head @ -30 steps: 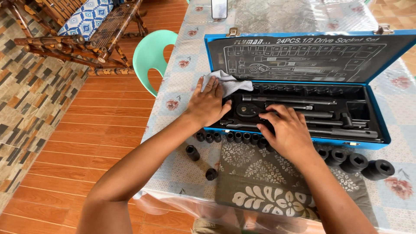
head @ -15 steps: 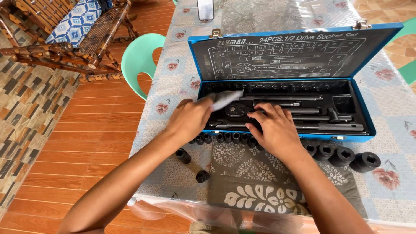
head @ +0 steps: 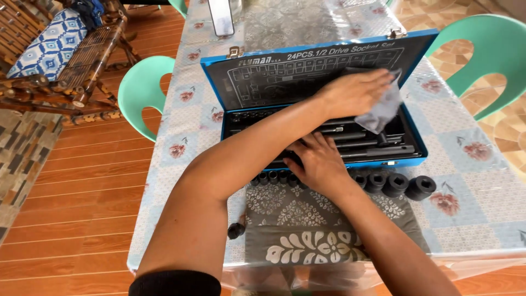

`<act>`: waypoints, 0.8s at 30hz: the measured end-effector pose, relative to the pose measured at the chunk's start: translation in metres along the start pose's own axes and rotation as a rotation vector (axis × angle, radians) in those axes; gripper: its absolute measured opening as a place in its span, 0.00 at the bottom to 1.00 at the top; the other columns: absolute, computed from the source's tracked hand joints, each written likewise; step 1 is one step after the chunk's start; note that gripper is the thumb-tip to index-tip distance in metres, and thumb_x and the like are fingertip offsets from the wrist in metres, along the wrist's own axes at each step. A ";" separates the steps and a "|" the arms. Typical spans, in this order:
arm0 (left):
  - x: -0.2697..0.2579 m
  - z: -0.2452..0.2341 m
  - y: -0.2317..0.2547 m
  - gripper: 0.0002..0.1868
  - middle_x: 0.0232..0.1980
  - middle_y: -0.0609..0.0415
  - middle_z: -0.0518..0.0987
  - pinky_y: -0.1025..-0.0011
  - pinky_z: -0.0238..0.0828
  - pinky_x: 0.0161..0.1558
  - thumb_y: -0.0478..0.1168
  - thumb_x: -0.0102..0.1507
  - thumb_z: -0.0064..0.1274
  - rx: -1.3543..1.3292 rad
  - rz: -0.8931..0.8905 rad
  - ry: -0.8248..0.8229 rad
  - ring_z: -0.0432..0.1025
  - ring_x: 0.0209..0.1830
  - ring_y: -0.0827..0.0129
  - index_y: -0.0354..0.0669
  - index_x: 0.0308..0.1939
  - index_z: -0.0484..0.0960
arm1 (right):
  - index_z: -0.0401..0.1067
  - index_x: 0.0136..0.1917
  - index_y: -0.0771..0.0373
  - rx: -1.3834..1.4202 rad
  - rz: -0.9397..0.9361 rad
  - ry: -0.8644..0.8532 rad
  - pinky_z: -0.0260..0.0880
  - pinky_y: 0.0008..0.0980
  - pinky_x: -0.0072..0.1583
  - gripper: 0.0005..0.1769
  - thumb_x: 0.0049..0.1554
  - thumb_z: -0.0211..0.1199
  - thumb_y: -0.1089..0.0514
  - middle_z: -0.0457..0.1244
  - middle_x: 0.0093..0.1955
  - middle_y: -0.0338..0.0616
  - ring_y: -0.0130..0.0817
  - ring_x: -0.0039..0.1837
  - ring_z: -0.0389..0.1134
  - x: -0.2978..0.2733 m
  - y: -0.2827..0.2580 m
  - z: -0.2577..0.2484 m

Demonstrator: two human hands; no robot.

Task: The person wipes the inside of a blue socket set case and then cleans multiple black socket pieces one by one with a gray cloth. The cleaned sockets are placed on the table in front of the case.

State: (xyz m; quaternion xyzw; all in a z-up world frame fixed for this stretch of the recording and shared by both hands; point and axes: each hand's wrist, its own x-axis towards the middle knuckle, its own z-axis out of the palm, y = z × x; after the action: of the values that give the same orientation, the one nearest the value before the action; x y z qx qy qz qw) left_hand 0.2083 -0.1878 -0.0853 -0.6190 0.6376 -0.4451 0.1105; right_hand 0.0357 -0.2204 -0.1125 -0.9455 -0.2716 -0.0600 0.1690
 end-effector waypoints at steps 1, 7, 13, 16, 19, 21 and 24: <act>-0.011 0.000 -0.003 0.08 0.56 0.41 0.84 0.52 0.49 0.77 0.30 0.65 0.55 0.004 0.002 0.006 0.68 0.67 0.50 0.30 0.46 0.87 | 0.74 0.63 0.48 -0.007 0.001 0.003 0.56 0.52 0.69 0.20 0.60 0.59 0.43 0.60 0.67 0.43 0.51 0.69 0.59 0.001 0.002 0.002; -0.086 -0.048 0.002 0.10 0.67 0.42 0.77 0.51 0.39 0.83 0.33 0.65 0.53 0.068 -0.062 -0.328 0.61 0.75 0.47 0.36 0.46 0.88 | 0.73 0.60 0.50 -0.028 -0.008 0.017 0.57 0.50 0.68 0.18 0.61 0.59 0.42 0.59 0.66 0.40 0.47 0.69 0.59 0.000 0.008 0.014; -0.173 -0.152 -0.009 0.09 0.65 0.44 0.79 0.54 0.46 0.83 0.30 0.60 0.56 0.162 -0.054 -0.386 0.64 0.74 0.50 0.34 0.44 0.87 | 0.73 0.61 0.52 0.000 -0.026 0.064 0.56 0.51 0.69 0.18 0.61 0.59 0.44 0.58 0.66 0.41 0.48 0.69 0.59 0.001 0.004 0.014; -0.203 -0.185 -0.008 0.09 0.65 0.47 0.80 0.56 0.49 0.82 0.29 0.61 0.56 0.239 -0.062 -0.403 0.65 0.75 0.55 0.36 0.44 0.87 | 0.73 0.61 0.51 -0.016 -0.009 0.039 0.56 0.51 0.70 0.18 0.61 0.59 0.44 0.58 0.67 0.40 0.47 0.70 0.59 -0.002 0.004 0.012; -0.216 -0.198 -0.007 0.10 0.64 0.47 0.81 0.59 0.54 0.81 0.28 0.60 0.57 0.288 -0.116 -0.432 0.69 0.71 0.57 0.33 0.44 0.87 | 0.73 0.61 0.51 -0.013 -0.009 0.037 0.56 0.52 0.70 0.19 0.61 0.59 0.44 0.58 0.66 0.40 0.47 0.69 0.59 0.002 0.003 0.009; -0.206 -0.197 0.002 0.16 0.69 0.47 0.77 0.60 0.52 0.81 0.33 0.64 0.53 0.286 -0.181 -0.381 0.67 0.74 0.59 0.34 0.56 0.83 | 0.73 0.61 0.53 -0.030 -0.004 0.020 0.56 0.52 0.70 0.19 0.61 0.58 0.44 0.58 0.67 0.41 0.48 0.69 0.59 0.000 0.001 0.009; -0.179 -0.165 0.007 0.33 0.82 0.52 0.57 0.60 0.30 0.84 0.53 0.67 0.39 0.283 -0.204 -0.659 0.47 0.84 0.64 0.44 0.74 0.67 | 0.73 0.61 0.53 -0.015 0.004 0.021 0.57 0.51 0.70 0.19 0.61 0.59 0.44 0.58 0.67 0.40 0.48 0.70 0.59 0.001 0.000 0.009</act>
State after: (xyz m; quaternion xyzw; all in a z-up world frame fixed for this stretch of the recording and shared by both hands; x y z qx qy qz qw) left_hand 0.1265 0.0409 -0.0678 -0.7680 0.4352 -0.3143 0.3493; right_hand 0.0367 -0.2168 -0.1209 -0.9466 -0.2677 -0.0718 0.1648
